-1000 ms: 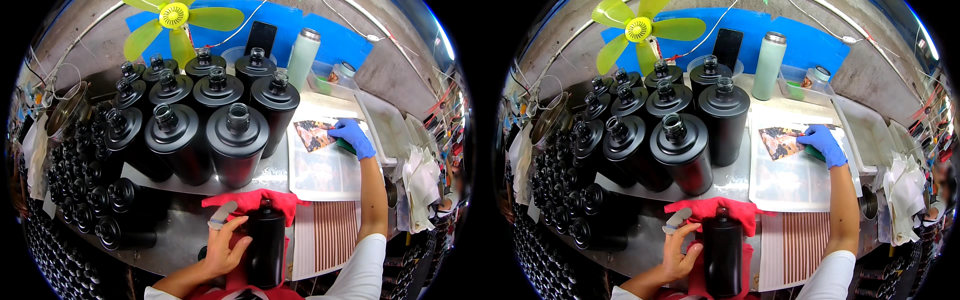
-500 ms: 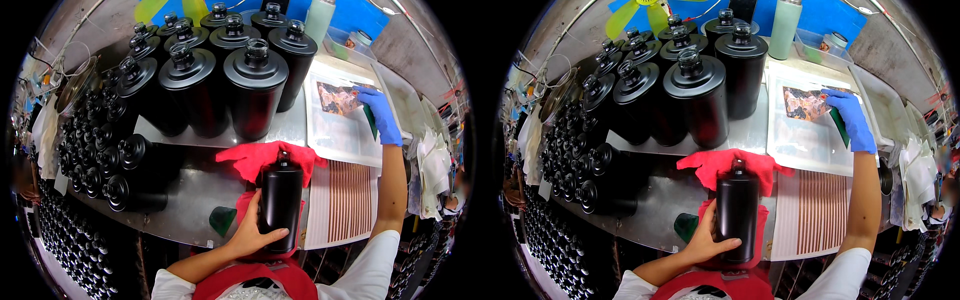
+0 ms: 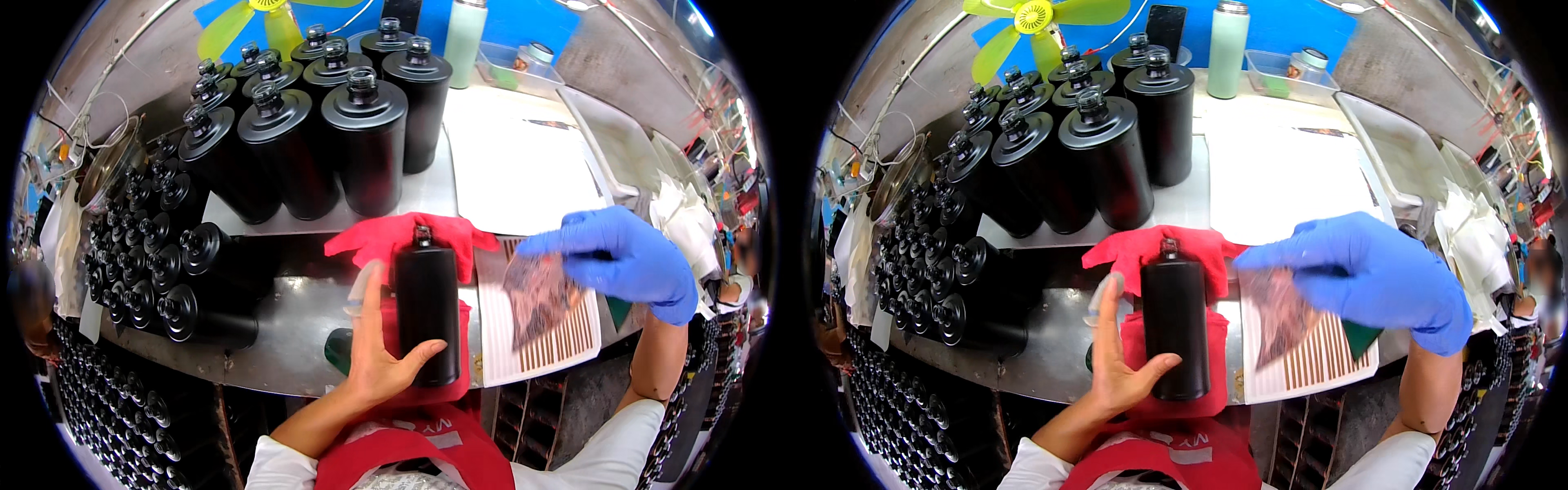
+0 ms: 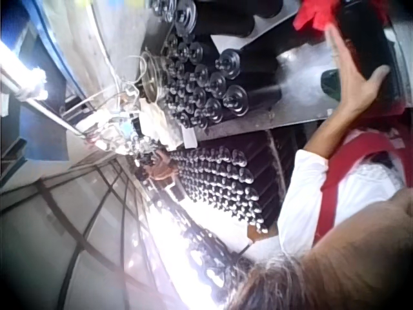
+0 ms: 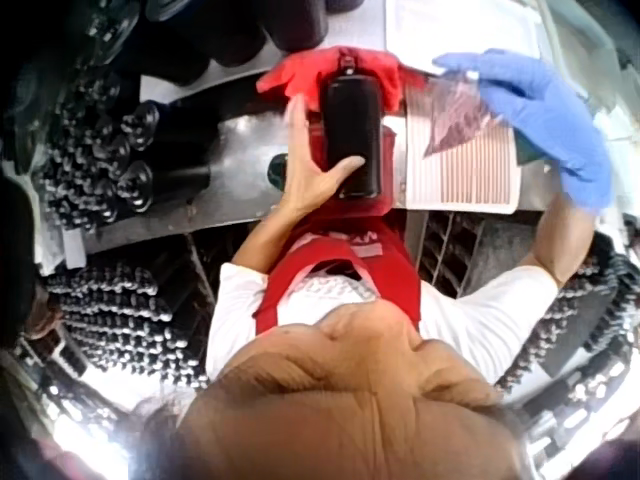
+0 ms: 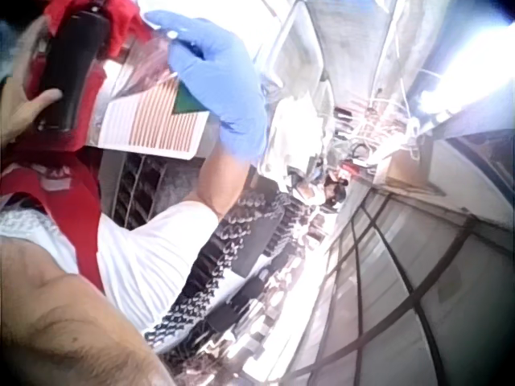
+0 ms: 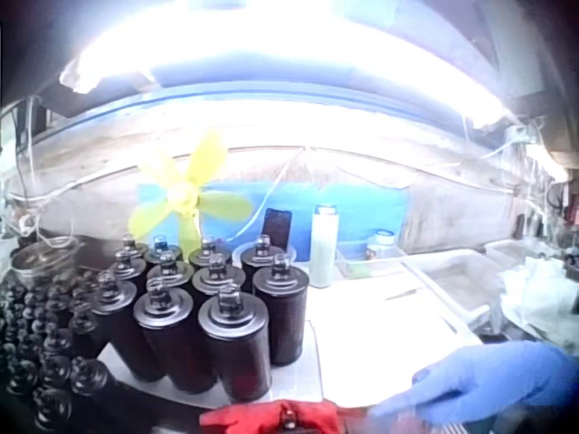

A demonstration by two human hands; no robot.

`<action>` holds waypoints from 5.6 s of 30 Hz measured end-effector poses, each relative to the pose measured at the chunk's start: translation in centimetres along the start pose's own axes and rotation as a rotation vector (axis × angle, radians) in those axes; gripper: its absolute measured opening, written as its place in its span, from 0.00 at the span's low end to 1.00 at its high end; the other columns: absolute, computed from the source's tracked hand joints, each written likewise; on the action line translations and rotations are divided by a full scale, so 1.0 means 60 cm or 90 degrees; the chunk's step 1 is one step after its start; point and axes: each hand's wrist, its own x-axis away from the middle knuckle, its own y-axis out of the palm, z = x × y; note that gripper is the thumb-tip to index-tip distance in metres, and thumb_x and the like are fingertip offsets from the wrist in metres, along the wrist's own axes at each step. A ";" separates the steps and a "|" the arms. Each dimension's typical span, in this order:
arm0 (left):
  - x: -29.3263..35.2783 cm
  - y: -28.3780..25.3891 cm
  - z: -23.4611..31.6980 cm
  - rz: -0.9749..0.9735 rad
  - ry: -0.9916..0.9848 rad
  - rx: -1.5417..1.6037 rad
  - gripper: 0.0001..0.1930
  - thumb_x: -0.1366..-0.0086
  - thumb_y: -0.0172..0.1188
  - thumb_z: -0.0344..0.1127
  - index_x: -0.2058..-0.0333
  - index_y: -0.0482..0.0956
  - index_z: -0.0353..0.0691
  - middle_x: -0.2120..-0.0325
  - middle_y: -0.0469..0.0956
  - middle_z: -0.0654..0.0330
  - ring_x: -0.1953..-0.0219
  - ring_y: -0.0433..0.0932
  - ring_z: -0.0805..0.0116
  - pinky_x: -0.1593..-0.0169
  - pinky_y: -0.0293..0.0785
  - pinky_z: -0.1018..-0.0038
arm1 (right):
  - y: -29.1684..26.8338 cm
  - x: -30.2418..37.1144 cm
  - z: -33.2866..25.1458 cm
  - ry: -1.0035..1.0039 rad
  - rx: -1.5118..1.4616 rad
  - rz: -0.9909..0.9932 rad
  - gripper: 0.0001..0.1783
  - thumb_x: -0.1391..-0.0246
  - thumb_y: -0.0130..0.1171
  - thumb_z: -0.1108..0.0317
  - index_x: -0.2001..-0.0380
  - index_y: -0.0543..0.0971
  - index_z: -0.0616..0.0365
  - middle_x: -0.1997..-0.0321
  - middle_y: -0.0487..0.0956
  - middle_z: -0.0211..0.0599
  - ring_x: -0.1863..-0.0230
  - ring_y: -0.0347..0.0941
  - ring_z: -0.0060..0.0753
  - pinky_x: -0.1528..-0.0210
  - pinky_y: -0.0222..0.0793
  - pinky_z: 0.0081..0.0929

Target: The person applies decorative labels to black cylindrical containers using a green sponge and a wooden stick. They smooth the labels onto the container surface, then place the finished containers aside.

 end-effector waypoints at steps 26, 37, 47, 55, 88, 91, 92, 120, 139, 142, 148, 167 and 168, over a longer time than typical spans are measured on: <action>0.048 0.000 0.097 -0.079 -0.203 0.439 0.13 0.32 0.49 0.37 0.61 0.73 0.29 0.73 0.74 0.63 0.74 0.72 0.81 0.70 0.68 0.83 | 0.173 0.073 0.017 0.230 -0.405 0.100 0.08 0.55 0.64 0.73 0.70 0.79 0.62 0.79 0.76 0.27 0.78 0.69 0.13 0.76 0.64 0.12; -0.005 0.012 0.024 0.100 -0.188 0.303 0.07 0.39 0.58 0.28 0.65 0.77 0.29 0.75 0.77 0.63 0.75 0.72 0.81 0.72 0.70 0.84 | 0.203 -0.032 0.094 0.232 -0.507 0.202 0.11 0.54 0.65 0.68 0.69 0.79 0.64 0.73 0.76 0.27 0.74 0.69 0.14 0.73 0.66 0.12; -0.051 0.019 -0.030 0.166 -0.244 0.384 0.07 0.39 0.59 0.29 0.67 0.76 0.30 0.76 0.76 0.63 0.77 0.72 0.80 0.77 0.68 0.84 | 0.233 -0.083 0.142 0.285 -0.624 0.255 0.09 0.52 0.64 0.67 0.71 0.78 0.62 0.77 0.76 0.29 0.81 0.69 0.15 0.79 0.65 0.14; -0.066 0.021 -0.022 0.167 -0.292 0.373 0.07 0.39 0.58 0.29 0.63 0.75 0.32 0.75 0.76 0.63 0.77 0.72 0.81 0.76 0.69 0.84 | 0.231 -0.093 0.150 0.301 -0.637 0.263 0.08 0.52 0.63 0.68 0.71 0.78 0.62 0.78 0.76 0.29 0.81 0.69 0.14 0.79 0.65 0.14; 0.050 0.002 -0.018 0.026 -0.439 0.593 0.05 0.38 0.56 0.27 0.66 0.71 0.34 0.64 0.73 0.63 0.63 0.71 0.78 0.58 0.68 0.80 | 0.341 0.018 0.134 0.344 -0.744 0.271 0.08 0.52 0.61 0.74 0.69 0.73 0.59 0.77 0.72 0.24 0.79 0.63 0.09 0.78 0.60 0.10; 0.061 0.002 -0.029 -0.012 -0.378 0.442 0.04 0.37 0.55 0.28 0.65 0.71 0.33 0.65 0.74 0.63 0.64 0.71 0.78 0.59 0.68 0.80 | 0.344 0.000 0.127 0.341 -0.662 0.311 0.08 0.49 0.59 0.70 0.67 0.72 0.59 0.78 0.68 0.21 0.81 0.60 0.09 0.79 0.57 0.09; 0.068 -0.004 -0.035 -0.005 -0.402 0.455 0.04 0.38 0.55 0.27 0.66 0.73 0.33 0.68 0.73 0.65 0.65 0.71 0.79 0.60 0.67 0.81 | 0.342 0.002 0.126 0.344 -0.670 0.301 0.08 0.49 0.58 0.69 0.66 0.72 0.59 0.79 0.68 0.21 0.81 0.60 0.09 0.79 0.56 0.09; 0.094 -0.012 -0.028 -0.067 -0.409 0.397 0.05 0.42 0.61 0.25 0.71 0.74 0.32 0.75 0.72 0.67 0.72 0.69 0.83 0.69 0.65 0.84 | 0.376 0.046 0.137 0.384 -0.761 0.206 0.05 0.51 0.61 0.72 0.73 0.75 0.58 0.80 0.74 0.27 0.80 0.68 0.13 0.82 0.60 0.10; 0.016 0.011 -0.008 -0.129 -0.019 -0.105 0.38 0.39 0.54 0.40 0.36 0.45 0.34 0.38 0.38 0.32 0.36 0.42 0.38 0.36 0.44 0.59 | 0.318 -0.005 0.094 0.134 -0.117 0.283 0.43 0.53 0.63 0.56 0.36 0.56 0.51 0.48 0.62 0.43 0.69 0.69 0.31 0.67 0.69 0.25; 0.005 0.023 -0.021 -0.190 -0.144 0.035 0.42 0.37 0.51 0.45 0.36 0.34 0.34 0.38 0.36 0.30 0.36 0.42 0.35 0.37 0.45 0.59 | 0.322 -0.038 0.126 0.093 -0.172 0.245 0.52 0.55 0.58 0.38 0.34 0.50 0.52 0.46 0.61 0.49 0.47 0.65 0.51 0.48 0.63 0.36; -0.009 0.011 -0.029 -0.232 -0.117 0.011 0.47 0.39 0.54 0.45 0.37 0.28 0.31 0.38 0.37 0.31 0.35 0.41 0.38 0.36 0.46 0.61 | 0.343 -0.055 0.141 0.086 -0.406 0.258 0.61 0.57 0.53 0.31 0.34 0.39 0.60 0.40 0.58 0.54 0.41 0.57 0.51 0.39 0.52 0.38; -0.012 0.004 -0.023 -0.244 -0.158 0.031 0.53 0.43 0.59 0.46 0.37 0.25 0.33 0.39 0.41 0.29 0.40 0.52 0.31 0.40 0.54 0.57 | 0.242 -0.081 0.116 -0.012 0.229 0.150 0.38 0.65 0.55 0.34 0.45 0.70 0.27 0.49 0.63 0.43 0.52 0.67 0.46 0.56 0.69 0.35; -0.012 0.003 -0.023 -0.239 -0.136 0.015 0.53 0.44 0.59 0.47 0.37 0.26 0.33 0.39 0.40 0.29 0.40 0.52 0.31 0.40 0.54 0.57 | 0.250 -0.073 0.116 -0.026 0.244 0.133 0.38 0.65 0.54 0.34 0.45 0.70 0.27 0.49 0.64 0.43 0.52 0.67 0.46 0.56 0.69 0.35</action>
